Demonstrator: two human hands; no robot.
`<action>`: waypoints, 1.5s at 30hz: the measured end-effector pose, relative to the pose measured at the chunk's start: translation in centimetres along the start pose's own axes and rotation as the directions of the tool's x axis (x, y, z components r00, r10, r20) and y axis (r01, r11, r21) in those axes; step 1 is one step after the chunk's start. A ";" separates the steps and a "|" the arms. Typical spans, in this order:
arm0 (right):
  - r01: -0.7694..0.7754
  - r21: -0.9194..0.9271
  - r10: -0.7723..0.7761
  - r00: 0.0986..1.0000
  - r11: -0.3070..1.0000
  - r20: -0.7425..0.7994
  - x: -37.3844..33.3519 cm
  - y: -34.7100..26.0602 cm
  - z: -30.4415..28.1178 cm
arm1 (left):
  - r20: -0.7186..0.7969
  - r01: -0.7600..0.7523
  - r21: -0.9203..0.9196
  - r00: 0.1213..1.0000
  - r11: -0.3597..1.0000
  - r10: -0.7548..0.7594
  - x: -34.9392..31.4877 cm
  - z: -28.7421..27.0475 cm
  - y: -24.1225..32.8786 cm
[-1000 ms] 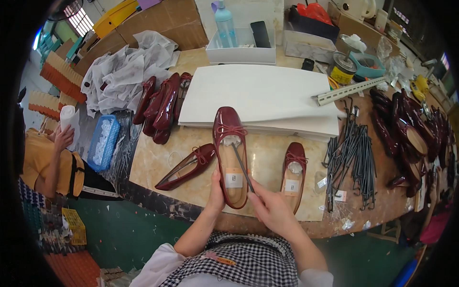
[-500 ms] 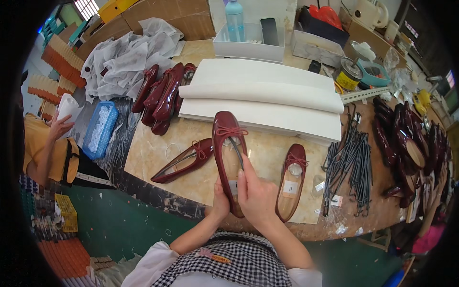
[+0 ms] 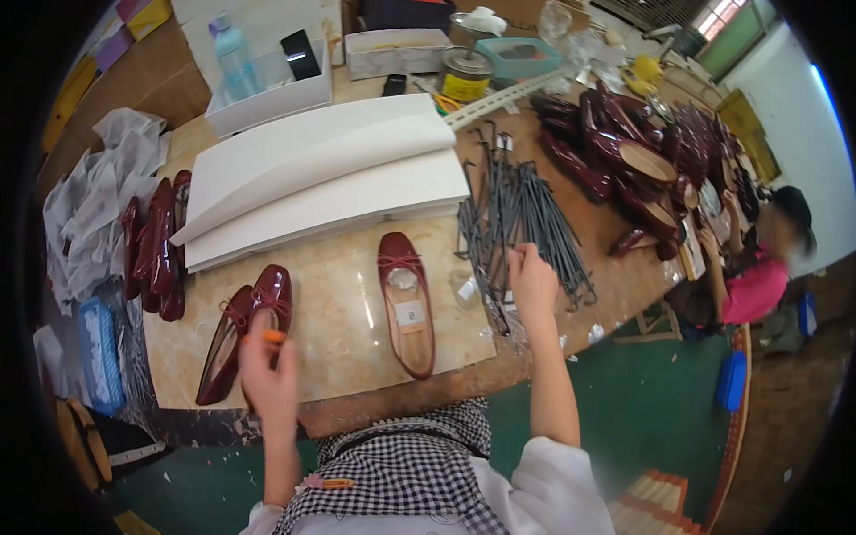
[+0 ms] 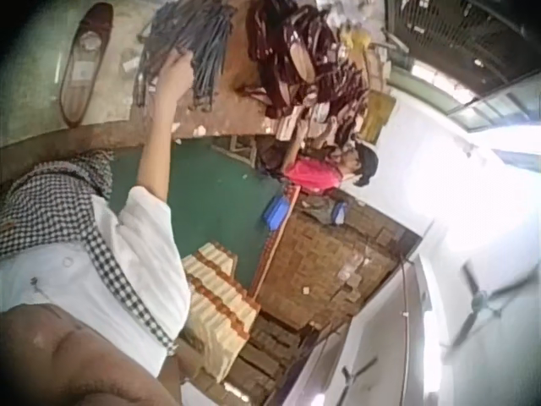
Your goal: The person inserts metal shoe trees into maroon patent leather flats and wipes the interior of the shoes with a white cloth. The person handles the shoes one at a time, inserting the tree, wiping the inside, and then placing the shoe on the table.
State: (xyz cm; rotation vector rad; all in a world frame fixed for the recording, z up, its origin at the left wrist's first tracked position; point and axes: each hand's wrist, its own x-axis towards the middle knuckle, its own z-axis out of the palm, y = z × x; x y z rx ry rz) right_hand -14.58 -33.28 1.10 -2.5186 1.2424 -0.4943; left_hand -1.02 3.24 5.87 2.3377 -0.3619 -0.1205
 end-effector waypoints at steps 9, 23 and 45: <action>-0.258 0.466 0.158 0.957 0.846 0.243 0.2 1.4 -0.9 | 0.319 0.089 -0.768 0.912 0.635 0.258 1.2 11.5 -1.1; -0.175 0.696 -0.400 0.711 0.696 0.579 -10.4 -17.5 -2.9 | 0.258 0.215 -0.907 0.963 0.363 0.074 1.9 7.0 -2.9; 0.170 0.663 -0.529 0.755 0.729 0.388 -12.7 -17.5 -1.2 | 0.097 -0.271 -0.072 0.956 0.960 0.277 -1.6 2.3 -4.1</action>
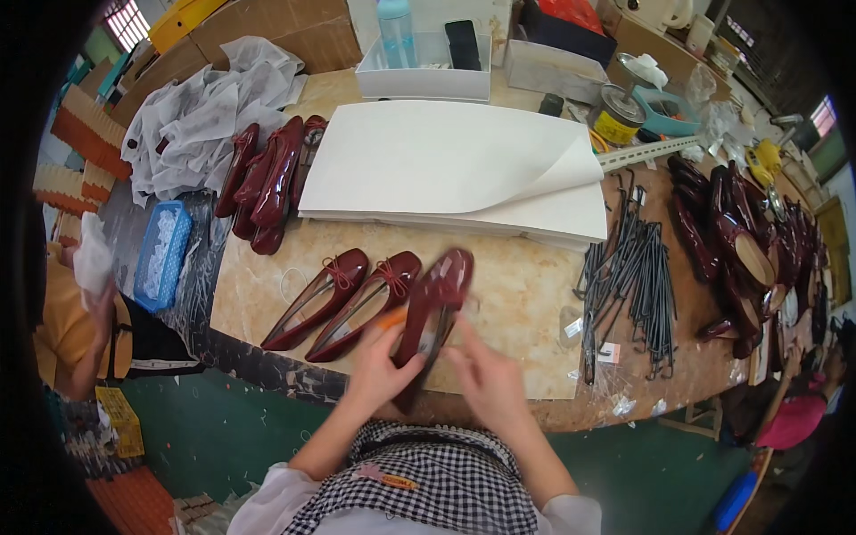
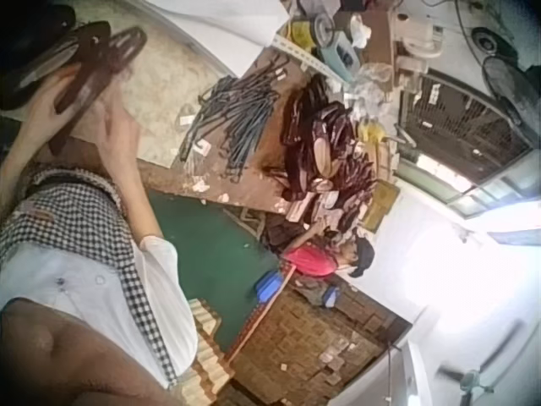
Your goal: The person inserts metal shoe trees into maroon patent leather flats and wipes the interior of the shoes with a white cloth. The person handles the shoes one at a time, inserting the tree, wiping the inside, and then placing the shoe on the table.
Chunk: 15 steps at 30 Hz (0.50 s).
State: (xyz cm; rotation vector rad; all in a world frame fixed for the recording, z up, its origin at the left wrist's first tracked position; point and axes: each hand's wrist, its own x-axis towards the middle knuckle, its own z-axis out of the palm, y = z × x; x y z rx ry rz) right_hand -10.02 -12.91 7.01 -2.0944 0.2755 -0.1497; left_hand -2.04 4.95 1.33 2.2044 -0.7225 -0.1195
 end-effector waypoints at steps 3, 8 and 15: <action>-0.171 0.007 0.170 0.980 0.985 -0.103 -0.5 2.0 -3.0 | -0.049 0.027 0.538 0.999 0.842 -0.001 0.3 -4.8 -1.1; 0.016 -0.016 -0.017 0.999 1.000 -0.043 -1.1 3.6 -0.7 | 0.118 -0.038 0.295 0.993 0.955 0.003 2.1 -7.4 -5.4; -0.034 -0.264 0.004 0.994 0.964 -0.111 -2.6 5.9 -5.2 | -0.258 0.013 0.370 0.962 0.929 0.090 10.7 -17.4 -6.6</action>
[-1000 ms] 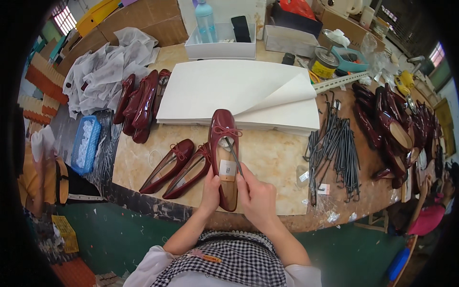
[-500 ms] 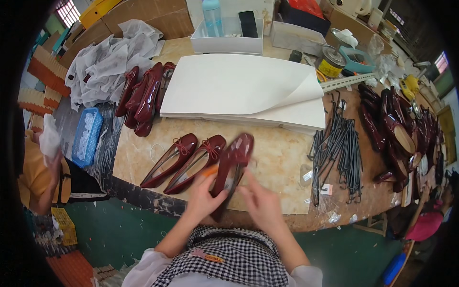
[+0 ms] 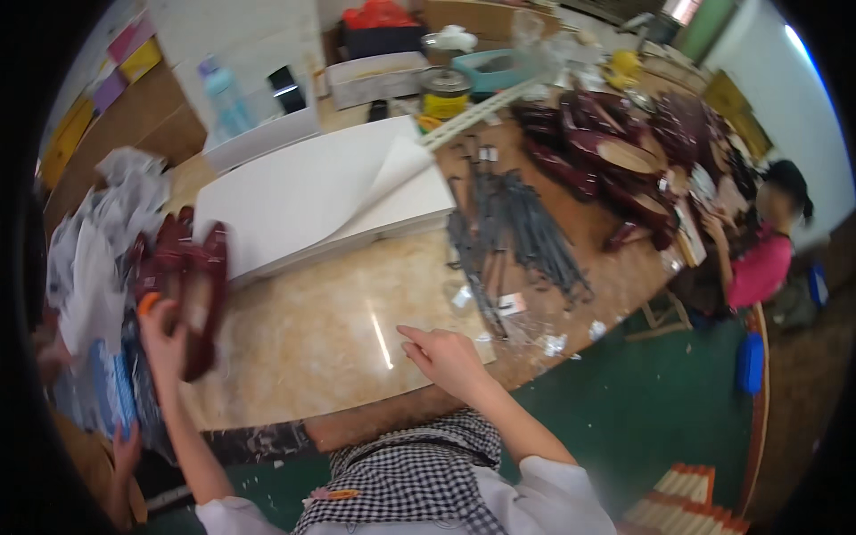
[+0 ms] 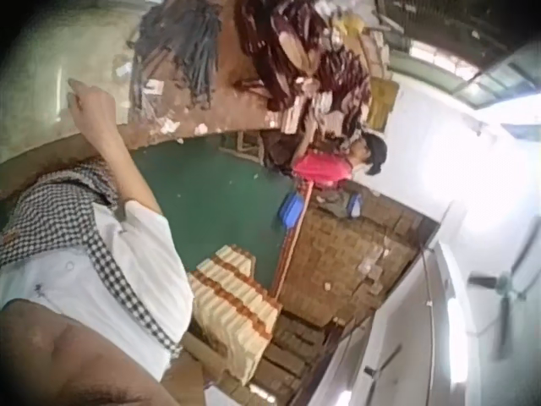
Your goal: The person inserts metal shoe trees into maroon patent leather flats and wipes the interior of the shoes with a white cloth. The person handles the shoes one at a time, inserting the tree, wiping the inside, and then placing the shoe on the table.
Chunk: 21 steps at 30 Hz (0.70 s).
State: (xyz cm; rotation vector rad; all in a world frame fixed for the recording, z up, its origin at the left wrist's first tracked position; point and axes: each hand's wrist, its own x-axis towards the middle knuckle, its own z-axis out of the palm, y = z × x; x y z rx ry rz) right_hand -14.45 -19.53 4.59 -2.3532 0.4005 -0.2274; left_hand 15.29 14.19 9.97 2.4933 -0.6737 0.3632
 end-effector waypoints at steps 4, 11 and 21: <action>-0.021 -0.059 0.020 1.000 0.998 -0.015 -0.4 2.1 -3.2 | -0.208 -0.042 0.379 0.969 0.924 0.129 7.0 -2.1 -9.0; -0.145 -0.248 0.073 0.958 0.958 -0.279 3.3 13.2 -12.4 | -0.084 -0.424 -0.044 0.904 0.905 0.420 1.4 6.6 10.1; -0.405 -0.826 -0.318 0.783 0.391 -0.534 12.8 25.8 -29.5 | 0.252 -0.371 -0.349 0.848 0.861 0.467 -11.3 18.5 16.2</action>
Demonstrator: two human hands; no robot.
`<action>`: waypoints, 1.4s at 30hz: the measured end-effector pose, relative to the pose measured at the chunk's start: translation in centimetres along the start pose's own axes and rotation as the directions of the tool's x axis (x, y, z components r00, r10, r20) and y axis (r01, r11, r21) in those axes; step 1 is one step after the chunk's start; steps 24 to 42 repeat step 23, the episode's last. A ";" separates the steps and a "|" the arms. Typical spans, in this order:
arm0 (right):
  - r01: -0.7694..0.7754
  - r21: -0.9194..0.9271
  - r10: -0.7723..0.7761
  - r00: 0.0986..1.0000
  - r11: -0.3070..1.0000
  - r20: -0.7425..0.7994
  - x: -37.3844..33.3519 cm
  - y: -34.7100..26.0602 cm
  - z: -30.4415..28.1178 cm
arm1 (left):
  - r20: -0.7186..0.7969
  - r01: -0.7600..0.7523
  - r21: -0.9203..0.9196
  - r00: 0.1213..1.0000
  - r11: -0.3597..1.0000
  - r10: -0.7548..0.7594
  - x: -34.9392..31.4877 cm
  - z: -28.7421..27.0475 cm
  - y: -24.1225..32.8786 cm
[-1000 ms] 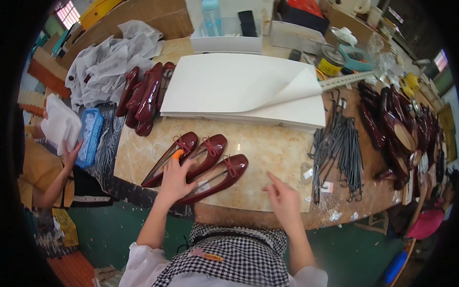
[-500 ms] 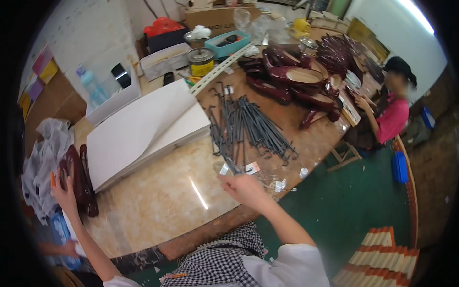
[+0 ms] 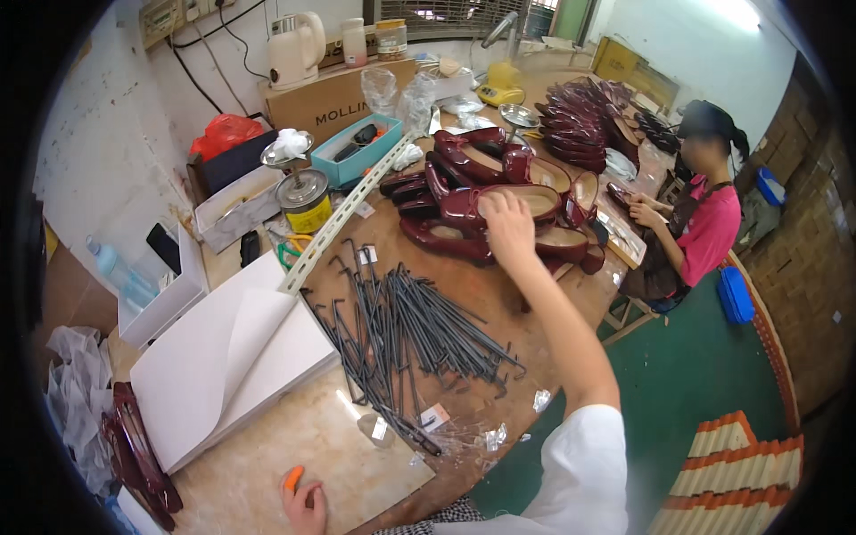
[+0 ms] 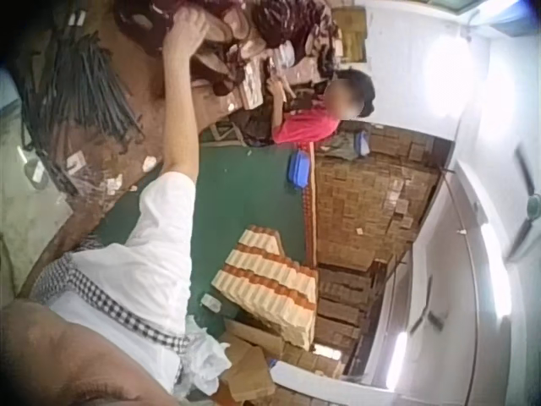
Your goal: The person inserts metal shoe trees into maroon patent leather flats and wipes the interior of the shoes with a white cloth. The person handles the shoes one at a time, inserting the tree, wiping the inside, and then placing the shoe on the table.
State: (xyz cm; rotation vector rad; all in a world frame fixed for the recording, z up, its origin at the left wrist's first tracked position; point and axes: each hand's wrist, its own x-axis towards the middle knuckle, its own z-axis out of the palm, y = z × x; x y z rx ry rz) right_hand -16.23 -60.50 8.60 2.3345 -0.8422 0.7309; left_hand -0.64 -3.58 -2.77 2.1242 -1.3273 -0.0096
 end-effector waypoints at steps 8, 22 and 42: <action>-0.009 0.424 -0.190 0.885 0.906 0.424 -3.5 0.6 -2.2 | 0.025 0.151 -0.048 0.988 0.987 -0.150 1.2 0.1 1.5; -0.090 0.106 0.028 0.876 0.990 0.482 0.0 4.5 6.6 | 0.143 0.110 0.064 0.983 0.992 -0.118 0.1 1.0 -1.1; 0.005 0.123 -0.052 0.924 0.992 0.378 -1.0 4.2 6.7 | 0.158 0.113 0.071 0.980 0.991 -0.123 -1.0 1.5 -2.0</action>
